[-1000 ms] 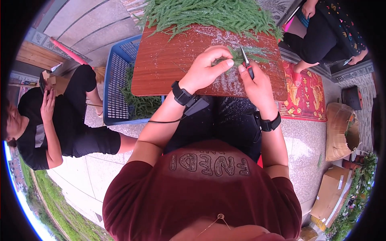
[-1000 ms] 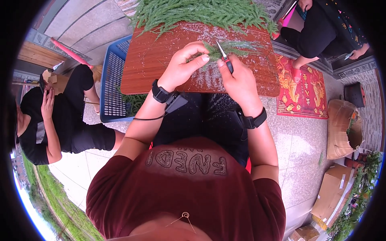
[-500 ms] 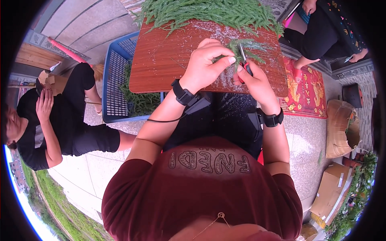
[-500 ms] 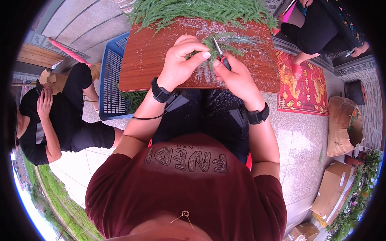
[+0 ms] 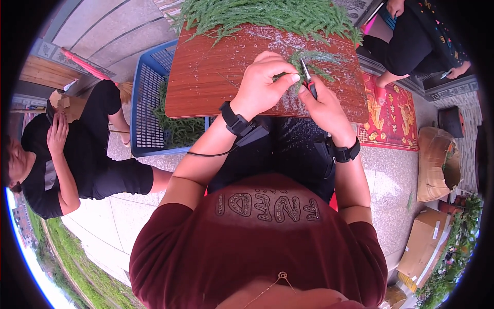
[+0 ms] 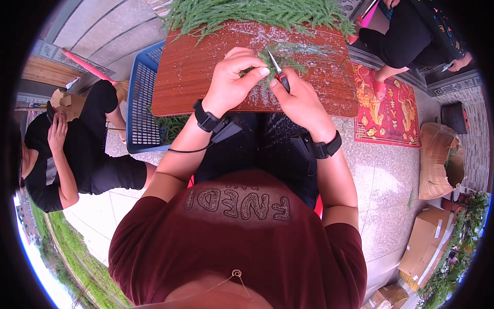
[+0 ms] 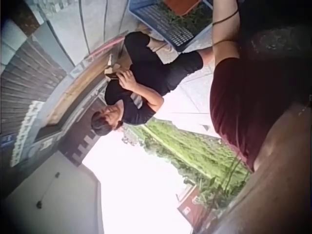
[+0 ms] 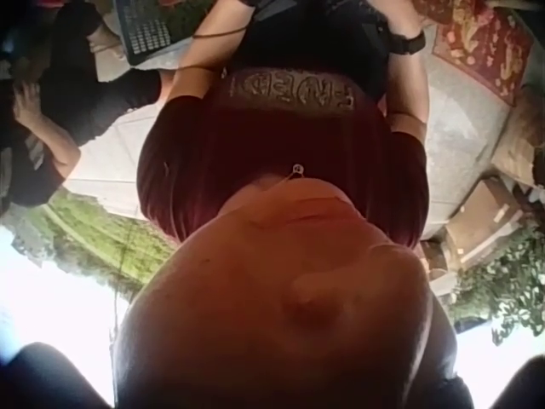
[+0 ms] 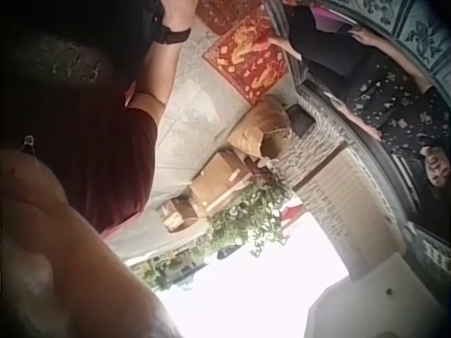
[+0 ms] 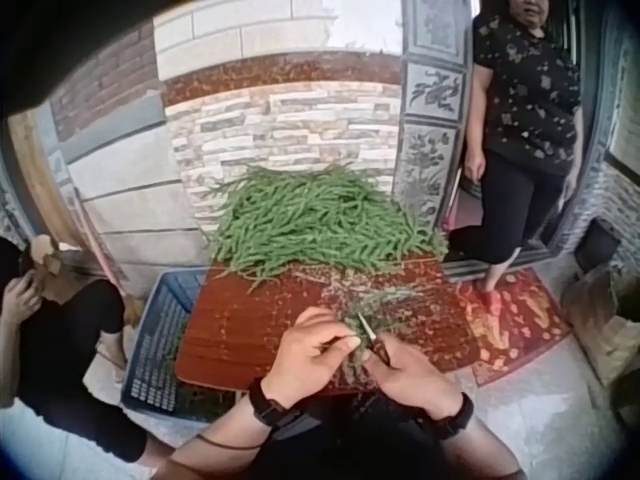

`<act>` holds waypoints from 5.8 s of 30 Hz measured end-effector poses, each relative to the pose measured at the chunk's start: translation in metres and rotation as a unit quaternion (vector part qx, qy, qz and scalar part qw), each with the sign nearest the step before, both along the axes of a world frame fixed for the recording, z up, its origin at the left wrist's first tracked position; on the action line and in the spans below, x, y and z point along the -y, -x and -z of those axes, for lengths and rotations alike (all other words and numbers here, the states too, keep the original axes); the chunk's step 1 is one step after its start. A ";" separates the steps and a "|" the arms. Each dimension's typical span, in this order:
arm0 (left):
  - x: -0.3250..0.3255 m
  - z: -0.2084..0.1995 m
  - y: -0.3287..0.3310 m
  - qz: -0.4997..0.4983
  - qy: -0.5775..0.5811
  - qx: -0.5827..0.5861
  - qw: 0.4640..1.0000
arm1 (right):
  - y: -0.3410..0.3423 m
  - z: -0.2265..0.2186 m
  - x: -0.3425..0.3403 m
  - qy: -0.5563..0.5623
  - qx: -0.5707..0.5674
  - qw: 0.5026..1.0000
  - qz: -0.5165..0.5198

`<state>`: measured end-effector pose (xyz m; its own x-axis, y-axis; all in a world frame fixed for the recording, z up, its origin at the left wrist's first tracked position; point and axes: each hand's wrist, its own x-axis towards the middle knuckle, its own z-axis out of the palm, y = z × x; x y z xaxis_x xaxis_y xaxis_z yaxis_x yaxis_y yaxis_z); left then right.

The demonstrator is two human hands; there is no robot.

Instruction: Trimming small sprigs from larger plant branches using scissors.

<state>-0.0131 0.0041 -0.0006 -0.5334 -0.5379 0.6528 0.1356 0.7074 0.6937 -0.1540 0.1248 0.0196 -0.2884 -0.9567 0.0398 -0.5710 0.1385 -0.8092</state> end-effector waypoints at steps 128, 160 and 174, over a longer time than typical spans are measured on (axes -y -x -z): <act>0.010 -0.019 -0.023 0.311 -0.542 -0.024 0.780 | 0.002 -0.023 0.007 0.113 0.398 0.908 0.063; 0.083 -0.071 -0.146 -0.188 -0.254 -0.472 0.823 | -0.138 -0.057 0.256 -0.032 -0.165 0.965 -0.201; 0.069 0.004 -0.043 0.079 -0.539 -0.192 0.816 | 0.090 -0.006 0.151 0.176 -0.295 0.939 0.003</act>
<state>0.0296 -0.0649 -0.0046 -0.5199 -0.8540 -0.0195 0.5197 -0.3343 0.7862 -0.2441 -0.0262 0.0254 -0.1212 -0.8524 0.5086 -0.9347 -0.0744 -0.3475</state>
